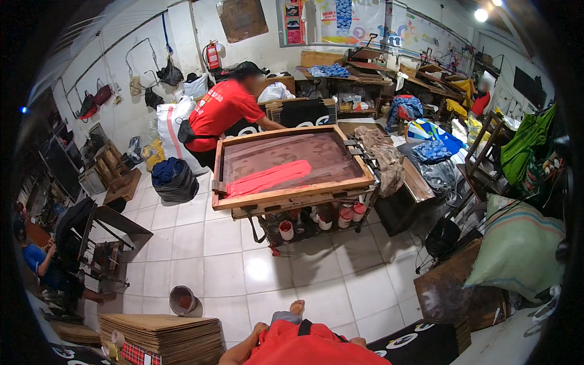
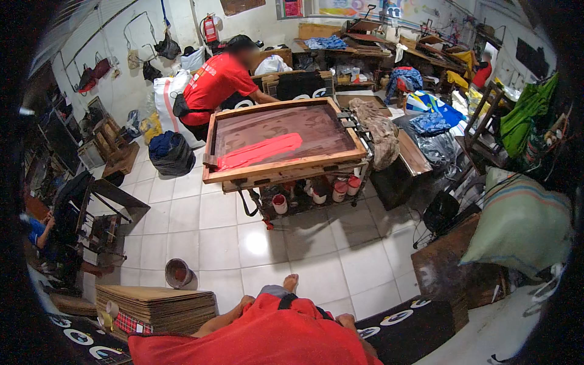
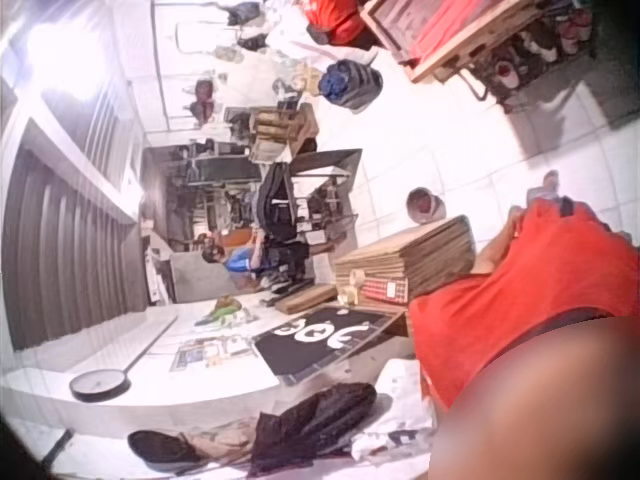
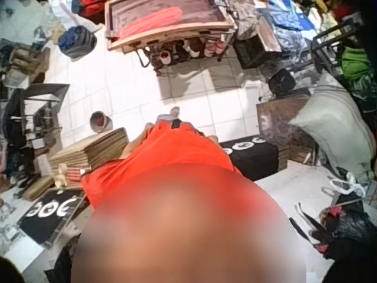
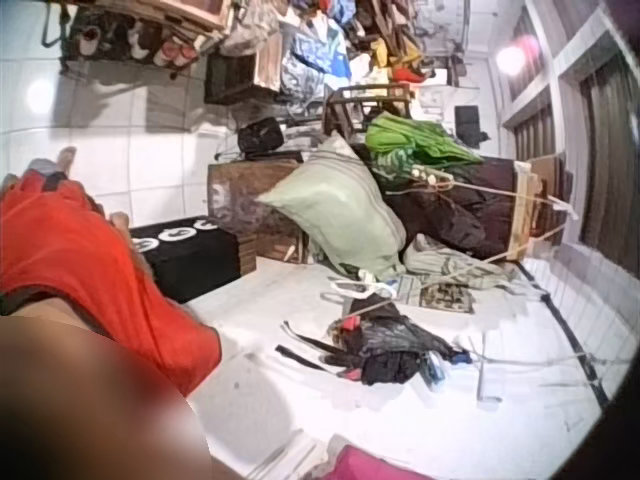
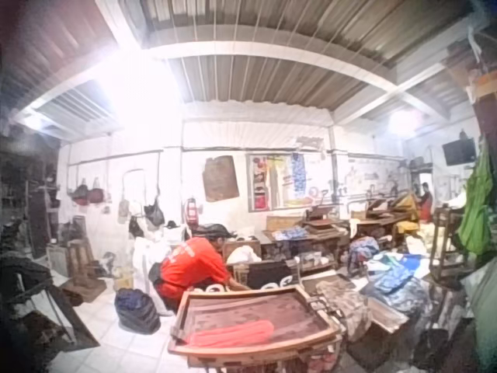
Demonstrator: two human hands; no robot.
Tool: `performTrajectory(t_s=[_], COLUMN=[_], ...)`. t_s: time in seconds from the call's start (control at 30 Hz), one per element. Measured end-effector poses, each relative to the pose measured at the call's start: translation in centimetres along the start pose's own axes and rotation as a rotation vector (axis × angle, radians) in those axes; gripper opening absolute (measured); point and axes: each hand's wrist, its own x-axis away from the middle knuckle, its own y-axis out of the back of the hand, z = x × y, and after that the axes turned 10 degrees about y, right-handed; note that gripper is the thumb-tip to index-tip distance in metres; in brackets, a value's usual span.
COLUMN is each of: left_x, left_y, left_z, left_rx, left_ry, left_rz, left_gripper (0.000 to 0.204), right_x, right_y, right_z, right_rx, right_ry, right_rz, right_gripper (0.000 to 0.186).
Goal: The person assists a coworker in a screen printing operation by taking printed fabric pieces from the screen and stacking them on a nearby table. The coworker applies ink to the screen and presses it onto the fabric while the camera wearer handles the finished pieces.
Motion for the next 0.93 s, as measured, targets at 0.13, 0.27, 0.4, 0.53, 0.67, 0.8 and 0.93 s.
performTrajectory(t_s=[0.13,0.27,0.4,0.53,0.67,0.8,0.93], left_x=[-1.5,-2.8,-4.2,-4.9,-4.7,-3.8,-3.1], left_y=[-0.2,0.3,0.7,0.9,1.5,1.9,4.2], left_z=[1.3,1.1,0.0,-0.6,-0.6,-1.0,-2.8], left_rx=[-0.177,-0.387,-0.650,-0.495,-0.933,-0.937,-0.753], left_ry=[0.007,-0.052,-0.144,-0.287,-0.574,-0.413,-0.273], left_rz=[0.014,0.001,-0.035,-0.074,-0.114,-0.026,0.051], left_gripper=[0.027,0.029,0.030,0.033,0.042,0.045,0.046], right_x=[-0.5,-0.1,0.2,0.1,0.0,0.1,-0.4], right_y=[1.1,3.0,4.5,5.5,5.5,4.9,3.9], right_z=[0.6,1.9,2.4,2.2,2.4,2.8,2.5], right_rx=[-0.188,-0.584,-0.831,-0.924,-0.870,-0.790,-0.786], right_ry=[-0.044,-0.030,-0.048,-0.160,-0.139,-0.036,-0.054], right_rz=[-0.057,-0.325,-0.427,-0.376,-0.395,-0.434,-0.411], right_gripper=[0.031,0.015,0.010,0.008,0.010,0.012,0.014])
